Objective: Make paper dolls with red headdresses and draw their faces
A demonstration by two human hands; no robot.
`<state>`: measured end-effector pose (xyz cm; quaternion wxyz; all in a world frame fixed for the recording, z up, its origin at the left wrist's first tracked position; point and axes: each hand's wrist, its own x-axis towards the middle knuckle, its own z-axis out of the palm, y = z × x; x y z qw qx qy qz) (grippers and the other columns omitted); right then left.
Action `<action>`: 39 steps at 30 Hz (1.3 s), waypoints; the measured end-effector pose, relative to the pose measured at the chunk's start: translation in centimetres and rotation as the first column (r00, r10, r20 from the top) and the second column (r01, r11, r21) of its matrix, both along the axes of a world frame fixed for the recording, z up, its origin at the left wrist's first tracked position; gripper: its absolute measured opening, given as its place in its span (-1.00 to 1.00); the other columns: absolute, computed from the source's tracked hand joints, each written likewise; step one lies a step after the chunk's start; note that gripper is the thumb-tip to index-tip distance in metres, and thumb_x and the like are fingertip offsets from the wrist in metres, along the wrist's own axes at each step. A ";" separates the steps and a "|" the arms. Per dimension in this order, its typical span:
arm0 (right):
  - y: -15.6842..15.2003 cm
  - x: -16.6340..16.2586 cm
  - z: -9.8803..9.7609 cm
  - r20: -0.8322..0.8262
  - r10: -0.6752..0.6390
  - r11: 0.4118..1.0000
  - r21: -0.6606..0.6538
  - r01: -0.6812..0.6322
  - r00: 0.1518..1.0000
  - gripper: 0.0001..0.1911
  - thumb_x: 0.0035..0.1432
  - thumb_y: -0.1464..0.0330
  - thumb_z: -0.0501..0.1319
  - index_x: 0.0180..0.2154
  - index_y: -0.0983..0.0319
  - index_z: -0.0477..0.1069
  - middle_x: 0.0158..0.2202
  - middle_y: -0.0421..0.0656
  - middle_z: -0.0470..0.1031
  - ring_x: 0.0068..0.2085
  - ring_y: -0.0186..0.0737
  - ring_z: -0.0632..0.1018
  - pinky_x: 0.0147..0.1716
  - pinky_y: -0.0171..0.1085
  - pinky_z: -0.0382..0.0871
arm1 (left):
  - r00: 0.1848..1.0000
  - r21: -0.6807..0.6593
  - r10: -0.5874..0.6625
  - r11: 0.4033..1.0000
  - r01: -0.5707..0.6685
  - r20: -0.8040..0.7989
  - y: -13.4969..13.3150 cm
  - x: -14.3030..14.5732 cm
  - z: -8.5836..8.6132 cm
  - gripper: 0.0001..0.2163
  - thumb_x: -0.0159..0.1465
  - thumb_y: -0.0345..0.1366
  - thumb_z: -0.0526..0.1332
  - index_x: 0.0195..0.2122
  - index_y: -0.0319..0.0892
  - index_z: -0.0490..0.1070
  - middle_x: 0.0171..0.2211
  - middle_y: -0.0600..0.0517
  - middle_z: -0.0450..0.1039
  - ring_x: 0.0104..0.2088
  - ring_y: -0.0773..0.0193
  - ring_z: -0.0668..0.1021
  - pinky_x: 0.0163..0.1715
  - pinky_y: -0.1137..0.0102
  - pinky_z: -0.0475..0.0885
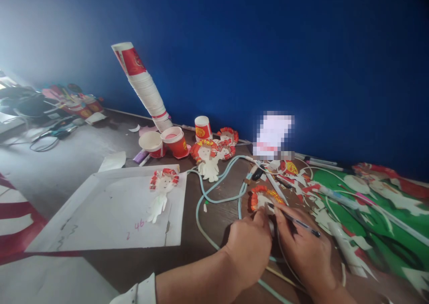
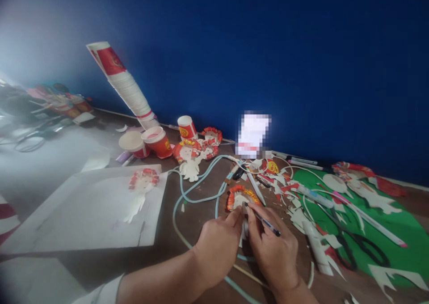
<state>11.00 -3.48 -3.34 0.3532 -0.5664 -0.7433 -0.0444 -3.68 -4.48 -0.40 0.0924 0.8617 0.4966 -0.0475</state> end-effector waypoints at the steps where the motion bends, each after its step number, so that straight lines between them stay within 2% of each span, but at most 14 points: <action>1: 0.0 0.0 0.0 -0.001 -0.001 1.000 0.003 0.001 1.000 -0.77 0.27 0.28 0.13 -0.14 0.22 0.49 -0.22 -0.14 0.60 -0.20 -0.24 0.58 -0.14 -0.30 0.38 | 1.000 0.003 0.002 1.000 -0.002 0.003 0.0 0.0 0.0 -0.59 0.31 -0.39 0.03 0.19 -0.30 0.27 0.14 -0.27 0.31 -0.24 0.18 0.58 -0.44 0.39 0.51; 9: 0.0 -0.1 0.2 0.016 -0.007 1.000 0.007 0.007 1.000 -0.78 0.26 0.29 0.14 -0.14 0.22 0.50 -0.24 -0.13 0.60 -0.22 -0.24 0.58 -0.15 -0.30 0.38 | 1.000 0.018 -0.003 1.000 0.003 0.015 0.0 -0.1 0.0 -0.61 0.31 -0.40 0.05 0.16 -0.29 0.30 0.15 -0.23 0.32 -0.24 0.22 0.58 -0.41 0.44 0.49; 22: 0.0 0.0 0.4 0.029 -0.009 1.000 0.025 0.008 1.000 -0.77 0.27 0.28 0.13 -0.15 0.23 0.49 -0.25 -0.12 0.60 -0.24 -0.25 0.59 -0.17 -0.31 0.38 | 1.000 0.011 0.002 1.000 -0.003 0.018 0.0 -0.1 -0.1 -0.62 0.31 -0.39 0.04 0.15 -0.30 0.31 0.14 -0.21 0.33 -0.28 0.19 0.59 -0.44 0.40 0.50; 39: -0.1 0.0 0.2 0.023 -0.010 1.000 -0.007 0.010 1.000 -0.77 0.27 0.29 0.13 -0.15 0.24 0.49 -0.24 -0.14 0.60 -0.22 -0.25 0.58 -0.18 -0.32 0.37 | 1.000 -0.038 -0.003 0.999 0.003 -0.017 0.1 -0.1 0.4 -0.60 0.33 -0.37 0.03 0.19 -0.28 0.26 0.17 -0.26 0.29 -0.26 0.23 0.59 -0.42 0.43 0.48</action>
